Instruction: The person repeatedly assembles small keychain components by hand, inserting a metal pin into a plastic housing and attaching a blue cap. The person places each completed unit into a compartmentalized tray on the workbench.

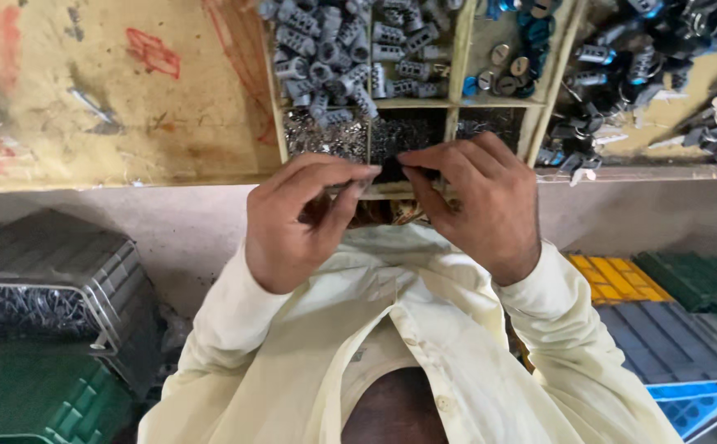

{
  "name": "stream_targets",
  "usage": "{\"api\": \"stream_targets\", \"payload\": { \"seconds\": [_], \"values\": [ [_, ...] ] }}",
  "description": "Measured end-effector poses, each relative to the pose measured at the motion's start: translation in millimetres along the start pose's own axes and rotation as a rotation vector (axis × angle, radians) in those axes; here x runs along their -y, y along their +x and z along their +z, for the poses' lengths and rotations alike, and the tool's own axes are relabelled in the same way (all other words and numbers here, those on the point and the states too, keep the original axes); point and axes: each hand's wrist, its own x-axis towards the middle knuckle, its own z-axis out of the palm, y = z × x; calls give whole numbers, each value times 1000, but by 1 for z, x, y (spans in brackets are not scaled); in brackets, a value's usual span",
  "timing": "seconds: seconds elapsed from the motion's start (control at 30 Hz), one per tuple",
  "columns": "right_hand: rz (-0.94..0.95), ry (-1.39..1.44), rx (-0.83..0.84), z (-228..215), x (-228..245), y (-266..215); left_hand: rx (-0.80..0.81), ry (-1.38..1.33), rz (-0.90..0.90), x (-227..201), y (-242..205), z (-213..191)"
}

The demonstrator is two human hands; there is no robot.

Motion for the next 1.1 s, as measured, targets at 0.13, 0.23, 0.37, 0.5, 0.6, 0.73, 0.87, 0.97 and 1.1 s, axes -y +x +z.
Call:
{"api": "stream_targets", "payload": {
  "seconds": [0.13,0.23,0.37,0.5,0.6,0.73,0.87,0.97,1.1],
  "values": [
    [20,2,2,1,2,0,58,-336,-67,6,2,4],
    [9,18,-1,-1,4,0,164,-758,-362,12,6,-1],
    [14,65,-3,0,3,-3,185,-539,-229,8,5,-7],
    [74,163,-3,0,-2,-11,-168,91,167,-5,7,6],
    [166,281,19,1,-6,-18,-127,42,33,-10,10,9],
    [447,860,24,5,-12,-34,59,-191,-67,-9,11,12],
    [426,1258,35,14,-15,-45,182,-582,-144,-5,8,22],
    [547,1474,11,20,-15,-49,228,-737,-239,-2,8,25],
    [663,1710,18,22,-14,-52,186,-734,-265,-1,9,29]
  ]
}}
